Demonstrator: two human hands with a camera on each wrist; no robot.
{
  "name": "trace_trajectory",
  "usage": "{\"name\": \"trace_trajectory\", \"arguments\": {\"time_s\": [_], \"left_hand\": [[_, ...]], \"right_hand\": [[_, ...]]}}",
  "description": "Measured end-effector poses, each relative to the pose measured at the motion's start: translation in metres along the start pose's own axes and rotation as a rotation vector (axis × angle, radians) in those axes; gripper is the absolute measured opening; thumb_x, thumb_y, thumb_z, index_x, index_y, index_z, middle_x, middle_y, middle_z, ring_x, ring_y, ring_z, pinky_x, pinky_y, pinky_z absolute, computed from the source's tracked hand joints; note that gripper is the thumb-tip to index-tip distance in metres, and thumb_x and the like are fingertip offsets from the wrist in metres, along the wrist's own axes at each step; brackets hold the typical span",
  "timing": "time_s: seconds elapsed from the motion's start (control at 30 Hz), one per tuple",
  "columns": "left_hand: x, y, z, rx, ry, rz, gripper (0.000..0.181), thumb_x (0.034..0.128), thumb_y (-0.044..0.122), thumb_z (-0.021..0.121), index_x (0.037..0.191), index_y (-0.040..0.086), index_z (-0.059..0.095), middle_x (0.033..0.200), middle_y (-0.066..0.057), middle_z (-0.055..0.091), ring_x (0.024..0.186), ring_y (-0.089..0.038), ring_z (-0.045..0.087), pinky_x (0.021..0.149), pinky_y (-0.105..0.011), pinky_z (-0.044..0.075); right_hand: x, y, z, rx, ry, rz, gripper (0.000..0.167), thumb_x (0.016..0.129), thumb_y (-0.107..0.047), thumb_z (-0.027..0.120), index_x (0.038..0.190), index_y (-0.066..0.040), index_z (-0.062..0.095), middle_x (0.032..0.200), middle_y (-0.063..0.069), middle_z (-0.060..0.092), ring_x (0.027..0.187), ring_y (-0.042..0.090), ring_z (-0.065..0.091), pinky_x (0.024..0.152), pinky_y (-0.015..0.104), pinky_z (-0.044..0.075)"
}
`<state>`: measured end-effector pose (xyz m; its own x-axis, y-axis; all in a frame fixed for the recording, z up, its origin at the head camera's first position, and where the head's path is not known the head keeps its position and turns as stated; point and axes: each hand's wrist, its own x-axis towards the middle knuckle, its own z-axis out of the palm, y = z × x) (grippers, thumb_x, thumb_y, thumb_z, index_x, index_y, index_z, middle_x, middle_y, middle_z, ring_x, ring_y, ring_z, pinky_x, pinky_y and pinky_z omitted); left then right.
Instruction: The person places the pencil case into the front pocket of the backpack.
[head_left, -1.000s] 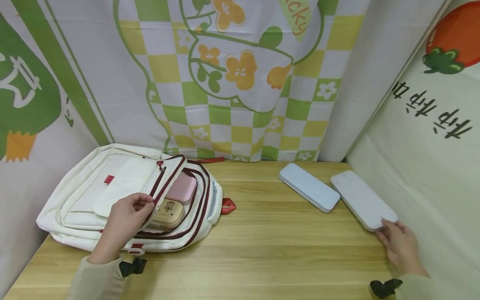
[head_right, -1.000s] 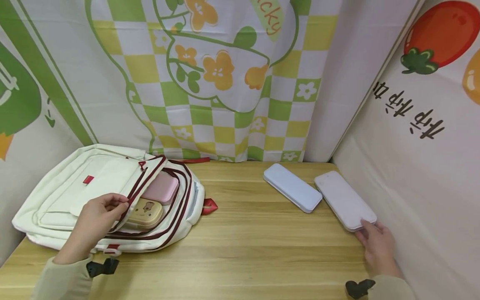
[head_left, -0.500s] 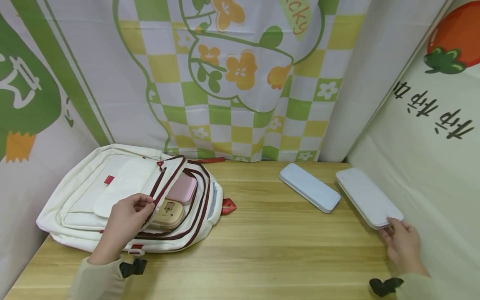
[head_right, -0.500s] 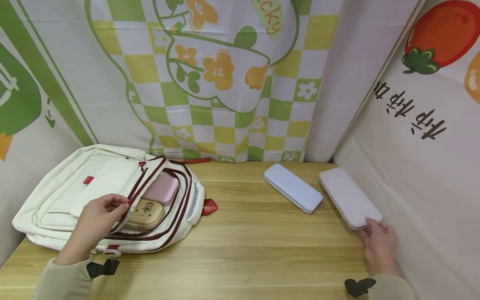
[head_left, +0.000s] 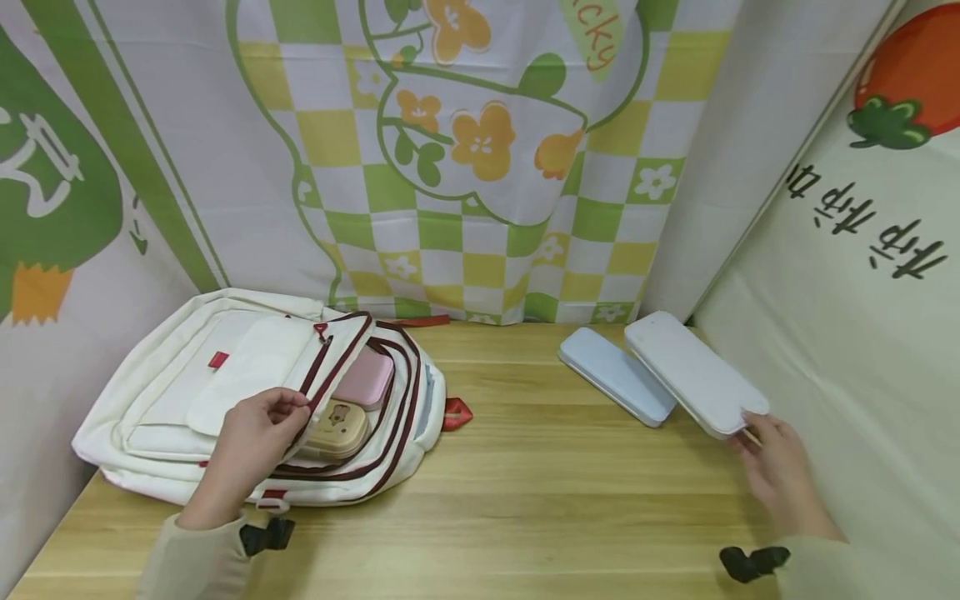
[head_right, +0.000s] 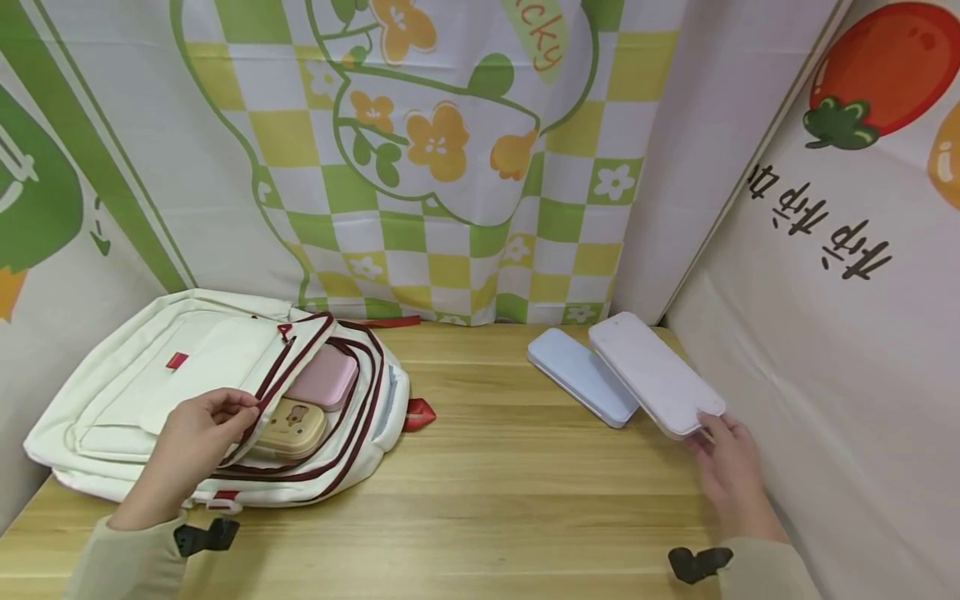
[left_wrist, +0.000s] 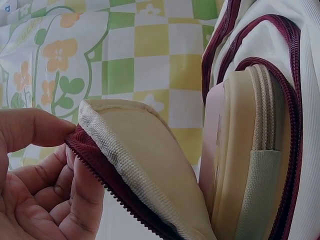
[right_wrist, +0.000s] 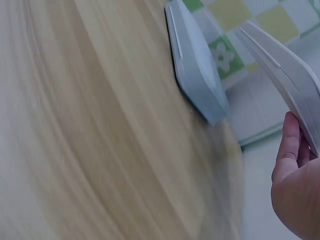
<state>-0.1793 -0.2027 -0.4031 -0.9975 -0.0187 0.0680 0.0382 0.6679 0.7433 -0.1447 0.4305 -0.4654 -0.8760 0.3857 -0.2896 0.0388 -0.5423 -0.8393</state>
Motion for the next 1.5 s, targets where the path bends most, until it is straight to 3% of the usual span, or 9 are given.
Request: {"name": "trace_trajectory", "arguments": {"time_s": [0.27, 0.6, 0.87, 1.03, 1.5], "left_hand": [[0.001, 0.001, 0.000, -0.001, 0.002, -0.001, 0.017, 0.0985, 0.012, 0.065, 0.104, -0.003, 0.070, 0.090, -0.009, 0.070, 0.079, -0.018, 0.062, 0.065, -0.027, 0.048], [0.000, 0.003, -0.005, 0.002, 0.004, 0.005, 0.018, 0.0997, 0.014, 0.064, 0.104, -0.003, 0.069, 0.090, -0.009, 0.069, 0.077, -0.018, 0.060, 0.062, -0.028, 0.047], [-0.001, 0.005, -0.006, 0.003, 0.011, 0.004, 0.017, 0.0992, 0.012, 0.064, 0.104, -0.003, 0.069, 0.090, -0.009, 0.070, 0.077, -0.018, 0.060, 0.063, -0.027, 0.047], [0.000, 0.004, -0.005, -0.002, 0.007, -0.004, 0.018, 0.0996, 0.013, 0.064, 0.104, -0.004, 0.069, 0.091, -0.010, 0.069, 0.077, -0.018, 0.060, 0.062, -0.027, 0.047], [0.003, 0.002, -0.007, 0.007, 0.006, 0.010, 0.019, 0.1002, 0.015, 0.064, 0.105, -0.004, 0.069, 0.091, -0.010, 0.070, 0.077, -0.018, 0.060, 0.062, -0.028, 0.047]], "right_hand": [[-0.005, 0.012, 0.036, -0.116, -0.145, -0.011, 0.007, 0.106, -0.005, 0.051, 0.104, -0.010, 0.047, 0.101, -0.005, 0.054, 0.083, 0.010, 0.058, 0.076, 0.021, 0.050], [-0.017, 0.023, 0.072, -0.210, -0.237, 0.010, 0.014, 0.106, -0.004, 0.050, 0.099, -0.013, 0.058, 0.102, -0.004, 0.055, 0.088, 0.010, 0.057, 0.078, 0.022, 0.051], [-0.022, 0.032, 0.111, -0.311, -0.298, 0.031, 0.008, 0.107, -0.003, 0.047, 0.112, -0.008, 0.048, 0.104, -0.005, 0.055, 0.088, 0.008, 0.058, 0.081, 0.023, 0.050], [-0.024, 0.042, 0.133, -0.334, -0.332, 0.024, 0.009, 0.105, 0.000, 0.046, 0.110, -0.007, 0.049, 0.098, -0.004, 0.058, 0.083, 0.010, 0.062, 0.076, 0.026, 0.052], [-0.031, 0.061, 0.162, -0.368, -0.427, 0.034, 0.011, 0.103, 0.000, 0.046, 0.113, -0.004, 0.048, 0.098, -0.002, 0.061, 0.082, 0.010, 0.065, 0.075, 0.026, 0.053]]}}
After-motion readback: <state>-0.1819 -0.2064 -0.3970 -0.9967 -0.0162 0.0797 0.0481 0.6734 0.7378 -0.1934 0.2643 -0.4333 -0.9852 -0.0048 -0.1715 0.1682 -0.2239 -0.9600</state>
